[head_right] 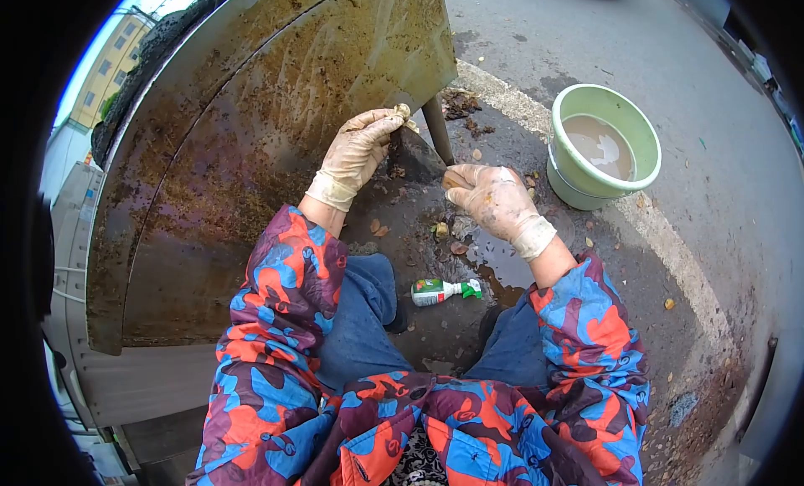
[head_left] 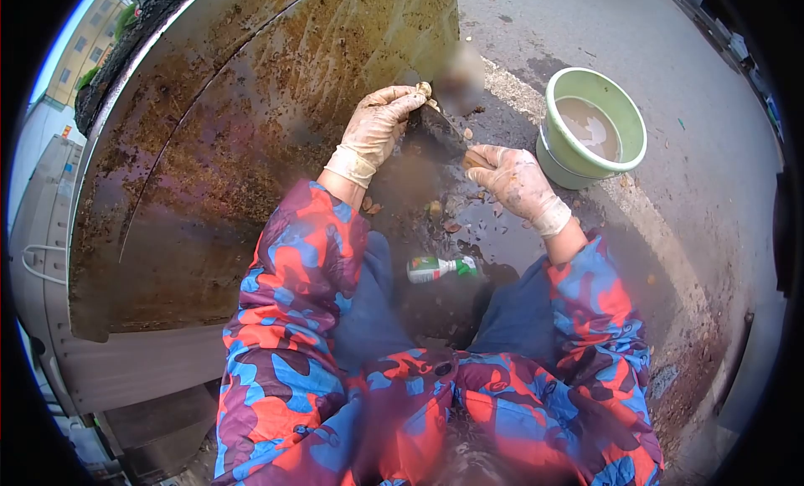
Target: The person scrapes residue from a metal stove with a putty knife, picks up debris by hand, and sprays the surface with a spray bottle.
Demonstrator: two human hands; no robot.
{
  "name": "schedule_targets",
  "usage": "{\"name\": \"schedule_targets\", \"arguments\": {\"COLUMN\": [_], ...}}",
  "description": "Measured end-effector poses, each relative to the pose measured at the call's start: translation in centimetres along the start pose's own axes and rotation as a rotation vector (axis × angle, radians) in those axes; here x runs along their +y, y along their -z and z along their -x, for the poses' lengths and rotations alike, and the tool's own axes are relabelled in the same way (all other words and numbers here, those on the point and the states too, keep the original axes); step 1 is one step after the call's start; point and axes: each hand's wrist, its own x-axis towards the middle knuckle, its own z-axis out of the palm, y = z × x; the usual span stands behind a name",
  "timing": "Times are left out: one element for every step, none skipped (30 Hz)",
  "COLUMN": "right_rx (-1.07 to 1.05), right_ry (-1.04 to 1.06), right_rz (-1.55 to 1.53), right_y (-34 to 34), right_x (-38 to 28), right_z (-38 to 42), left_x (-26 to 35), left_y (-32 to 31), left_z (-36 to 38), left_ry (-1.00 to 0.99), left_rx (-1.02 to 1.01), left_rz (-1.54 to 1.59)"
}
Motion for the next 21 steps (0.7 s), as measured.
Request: {"name": "schedule_targets", "arguments": {"right_rx": [0.002, 0.012, 0.020, 0.020, 0.027, 0.033, 0.033, 0.046, 0.057, 0.055, 0.063, 0.072, 0.071, 0.073, 0.075, 0.075, 0.101, 0.127, 0.127, 0.136, 0.143], "right_ry": [0.004, 0.001, -0.002, 0.000, 0.019, 0.037, 0.039, 0.033, 0.026, 0.028, 0.061, 0.093, 0.095, 0.087, 0.081, 0.085, 0.099, 0.111, 0.114, 0.122, 0.130], "right_rz": [0.001, -0.013, -0.027, -0.025, 0.003, 0.029, 0.031, 0.005, -0.020, -0.018, 0.062, 0.142, 0.145, 0.197, 0.249, 0.251, 0.253, 0.255, 0.259, 0.234, 0.208], "right_y": [0.0, -0.1, -0.2, -0.3, -0.4, -0.5, -0.7, -1.0, -1.2, -1.3, -1.4, -1.5, -1.5, -1.5, -1.5, -1.6, -1.9, -2.0, -2.0, -2.1, -2.2], "right_x": [-0.1, -0.1, -0.1, -0.1, 0.0, 0.0, 0.1, 0.2, 0.2, 0.2, 0.1, 0.0, -0.2, -0.5, -0.8, -0.6, -0.1, 0.1, 0.2, 0.1, 0.1], "right_z": [0.0, 0.1, 0.1, 0.1, 0.0, 0.0, 0.0, 0.0, 0.0, 0.0, 0.0, 0.0, 0.1, 0.3, 0.4, 0.4, 0.3, 0.3, 0.3, 0.4, 0.6], "left_x": [-0.1, -0.1, -0.2, -0.2, -0.3, -0.5, -0.7, -0.8, -0.8, -0.9, -0.8, -0.7, -0.6, -0.6, -0.7, -0.8, -0.8, -0.8, -0.8, -0.8, -1.1], "left_y": [0.2, 0.4, 0.4, 0.5, 0.6, 0.8, 1.0, 1.2, 1.3, 1.4, 1.4, 1.3, 1.1, 1.0, 1.1, 1.2, 1.4, 1.5, 1.5, 1.6, 1.9], "left_z": [-0.1, -0.3, -0.4, -0.5, -0.6, -0.7, -0.9, -1.0, -1.0, -1.0, -1.0, -0.9, -0.7, -0.5, -0.5, -0.5, -0.6, -0.5, -0.4, -0.3, -0.2], "left_ry": [0.004, 0.008, 0.004, 0.013, 0.023, 0.020, 0.013, 0.006, 0.003, 0.015, 0.025, 0.021, 0.034, 0.047, 0.044, 0.067, 0.091, 0.087, 0.104, 0.122, 0.122], "left_rx": [0.013, 0.026, 0.026, 0.036, 0.047, 0.048, 0.060, 0.071, 0.073, 0.086, 0.099, 0.101, 0.125, 0.150, 0.153, 0.188, 0.223, 0.224, 0.221, 0.218, 0.219], "left_rz": [0.007, 0.014, 0.014, 0.027, 0.041, 0.042, 0.053, 0.065, 0.067, 0.053, 0.040, 0.043, 0.029, 0.016, 0.018, -0.029, -0.076, -0.075, -0.099, -0.123, -0.120]}}
